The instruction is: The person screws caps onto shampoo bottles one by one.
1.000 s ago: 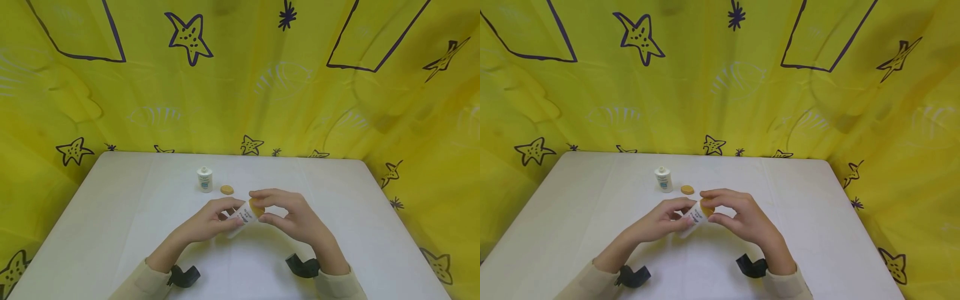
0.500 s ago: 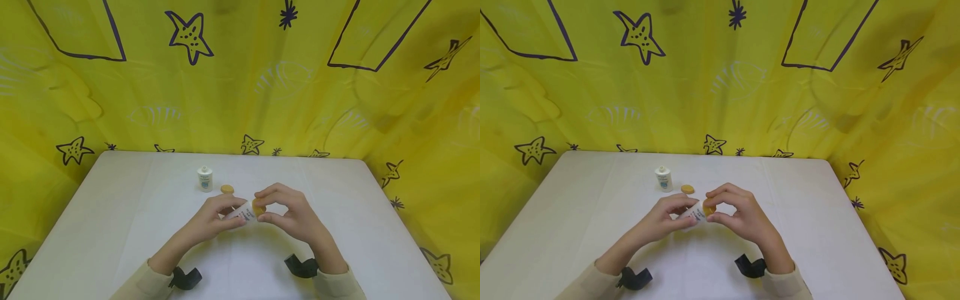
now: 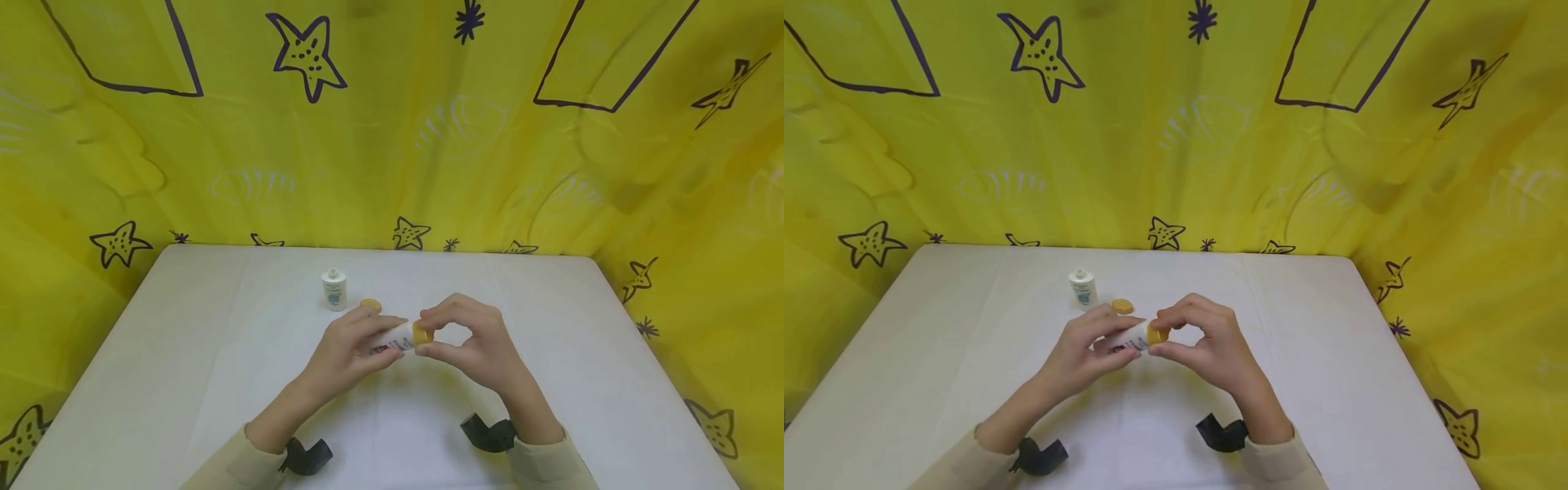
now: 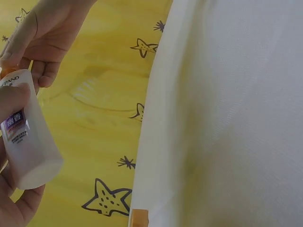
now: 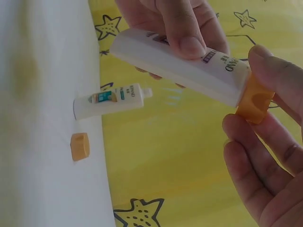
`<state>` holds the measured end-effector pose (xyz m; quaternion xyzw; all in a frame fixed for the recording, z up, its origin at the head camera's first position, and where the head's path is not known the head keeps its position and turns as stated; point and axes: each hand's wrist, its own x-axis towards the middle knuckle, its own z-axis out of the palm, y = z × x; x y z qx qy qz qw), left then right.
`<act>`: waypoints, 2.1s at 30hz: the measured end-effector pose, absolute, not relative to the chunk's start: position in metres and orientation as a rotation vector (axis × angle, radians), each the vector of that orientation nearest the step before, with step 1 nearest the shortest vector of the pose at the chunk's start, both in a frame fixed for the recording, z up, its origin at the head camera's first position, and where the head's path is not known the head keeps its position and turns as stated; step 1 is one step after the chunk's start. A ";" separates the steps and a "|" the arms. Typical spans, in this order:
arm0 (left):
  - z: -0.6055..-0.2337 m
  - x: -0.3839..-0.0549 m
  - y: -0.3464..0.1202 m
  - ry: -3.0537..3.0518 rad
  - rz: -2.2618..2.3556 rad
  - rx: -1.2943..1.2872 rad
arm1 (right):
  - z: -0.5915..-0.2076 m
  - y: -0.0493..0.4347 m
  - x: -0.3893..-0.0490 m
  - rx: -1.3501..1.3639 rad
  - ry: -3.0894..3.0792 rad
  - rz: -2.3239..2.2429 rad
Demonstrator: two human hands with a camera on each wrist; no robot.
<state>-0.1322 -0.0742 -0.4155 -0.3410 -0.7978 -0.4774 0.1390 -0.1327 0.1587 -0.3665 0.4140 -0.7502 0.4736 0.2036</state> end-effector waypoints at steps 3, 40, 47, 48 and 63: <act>-0.416 -0.132 -0.073 -2.291 -1.376 -0.974 | -0.367 0.158 -0.132 1.139 -2.094 1.332; -0.416 -0.130 -0.072 -2.395 -1.336 -0.920 | -0.384 0.153 -0.133 0.959 -2.315 1.331; -0.419 -0.130 -0.070 -2.346 -1.184 -0.921 | -0.384 0.152 -0.131 0.896 -2.345 1.366; -0.419 -0.130 -0.070 -2.337 -1.168 -0.922 | -0.384 0.151 -0.131 0.892 -2.345 1.369; -0.419 -0.130 -0.070 -2.317 -1.114 -0.917 | -0.385 0.149 -0.130 0.769 -2.389 1.385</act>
